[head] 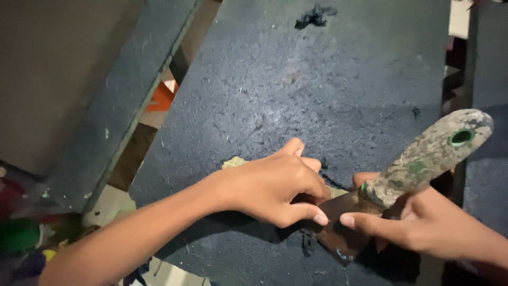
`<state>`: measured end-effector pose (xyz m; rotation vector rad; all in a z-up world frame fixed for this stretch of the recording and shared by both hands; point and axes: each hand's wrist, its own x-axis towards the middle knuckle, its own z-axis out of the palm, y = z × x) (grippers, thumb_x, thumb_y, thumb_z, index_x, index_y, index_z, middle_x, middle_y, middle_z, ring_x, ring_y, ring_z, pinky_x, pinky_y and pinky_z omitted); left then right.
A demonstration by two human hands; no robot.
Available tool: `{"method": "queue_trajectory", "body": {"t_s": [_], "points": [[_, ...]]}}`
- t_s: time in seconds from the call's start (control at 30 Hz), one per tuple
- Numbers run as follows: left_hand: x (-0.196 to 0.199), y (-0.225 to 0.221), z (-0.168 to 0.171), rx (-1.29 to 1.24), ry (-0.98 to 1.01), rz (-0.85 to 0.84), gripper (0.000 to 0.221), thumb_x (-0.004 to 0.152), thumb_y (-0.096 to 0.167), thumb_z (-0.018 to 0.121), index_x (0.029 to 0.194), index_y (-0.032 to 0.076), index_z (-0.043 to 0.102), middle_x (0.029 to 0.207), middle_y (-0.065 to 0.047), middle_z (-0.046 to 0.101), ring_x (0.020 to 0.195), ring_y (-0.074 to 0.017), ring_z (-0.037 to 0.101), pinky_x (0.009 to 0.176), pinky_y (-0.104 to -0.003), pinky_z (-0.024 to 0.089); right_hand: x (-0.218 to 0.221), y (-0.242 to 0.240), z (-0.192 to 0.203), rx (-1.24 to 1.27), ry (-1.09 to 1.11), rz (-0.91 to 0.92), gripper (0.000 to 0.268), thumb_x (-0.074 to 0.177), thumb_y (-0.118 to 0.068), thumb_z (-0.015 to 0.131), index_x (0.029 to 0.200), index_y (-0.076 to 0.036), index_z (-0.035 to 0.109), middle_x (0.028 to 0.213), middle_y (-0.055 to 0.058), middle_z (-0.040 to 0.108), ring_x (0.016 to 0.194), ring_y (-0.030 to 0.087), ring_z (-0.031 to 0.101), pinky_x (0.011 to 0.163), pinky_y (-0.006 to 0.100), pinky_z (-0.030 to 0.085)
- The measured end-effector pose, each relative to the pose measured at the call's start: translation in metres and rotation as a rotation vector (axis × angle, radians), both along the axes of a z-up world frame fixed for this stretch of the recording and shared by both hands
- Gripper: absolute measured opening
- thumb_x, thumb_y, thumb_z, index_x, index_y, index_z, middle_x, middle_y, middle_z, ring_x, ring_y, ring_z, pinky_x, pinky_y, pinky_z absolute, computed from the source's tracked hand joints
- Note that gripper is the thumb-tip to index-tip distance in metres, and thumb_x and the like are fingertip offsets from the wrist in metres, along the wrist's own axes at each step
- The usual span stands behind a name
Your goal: Scraping dried ink residue from a production surface using a putty knife
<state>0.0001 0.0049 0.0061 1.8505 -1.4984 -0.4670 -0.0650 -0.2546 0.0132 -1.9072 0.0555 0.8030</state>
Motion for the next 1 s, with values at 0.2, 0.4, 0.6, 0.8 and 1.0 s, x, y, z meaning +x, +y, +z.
{"method": "queue_trajectory", "body": {"t_s": [0.2,0.4,0.6,0.8,1.0], "points": [[0.006,0.001,0.010,-0.042,0.078,0.101,0.027,0.096,0.035,0.063,0.082,0.013,0.070,0.068,0.005,0.064,0.073,-0.0146,0.046,0.087,-0.038,0.025,0.004,0.005,0.019,-0.119,-0.220,-0.029,0.039,0.085,-0.018,0.091,0.064,-0.003,0.061,0.047,0.013,0.066,0.043,0.021,0.062,0.046,0.034,0.048],[0.016,0.010,0.005,0.070,-0.038,0.124,0.026,0.096,0.036,0.066,0.084,0.013,0.071,0.070,0.004,0.069,0.074,-0.0176,0.050,0.085,-0.039,0.027,0.001,0.029,0.007,-0.361,-0.330,-0.056,0.041,0.084,-0.035,0.086,0.054,-0.008,0.084,0.048,-0.003,0.058,0.052,0.006,0.046,0.047,0.030,0.038],[0.015,0.016,0.027,0.353,0.013,0.063,0.038,0.098,0.038,0.068,0.070,0.016,0.056,0.055,0.000,0.055,0.058,-0.0201,0.044,0.093,-0.037,0.030,-0.012,0.038,-0.001,-0.260,-0.633,0.089,0.026,0.085,-0.036,0.080,0.074,-0.014,0.072,0.068,-0.004,0.062,0.052,0.010,0.056,0.047,0.028,0.046],[0.020,0.011,0.030,0.482,0.087,0.043,0.027,0.098,0.033,0.069,0.074,0.020,0.063,0.054,0.004,0.053,0.050,-0.0232,0.045,0.101,-0.035,0.030,0.001,0.033,-0.011,-0.311,-0.374,0.027,0.076,0.084,-0.042,0.089,0.042,-0.010,0.034,0.042,-0.002,0.030,0.045,0.008,0.029,0.039,0.034,0.022],[0.015,0.019,0.028,0.386,0.042,0.035,0.032,0.097,0.030,0.069,0.069,0.018,0.060,0.051,0.003,0.050,0.047,-0.0236,0.038,0.098,-0.038,0.032,0.003,0.052,0.013,-0.400,-0.230,0.022,0.074,0.079,-0.042,0.085,0.023,0.003,0.064,0.025,0.012,0.067,0.027,0.011,0.057,0.039,0.029,0.037]]}}
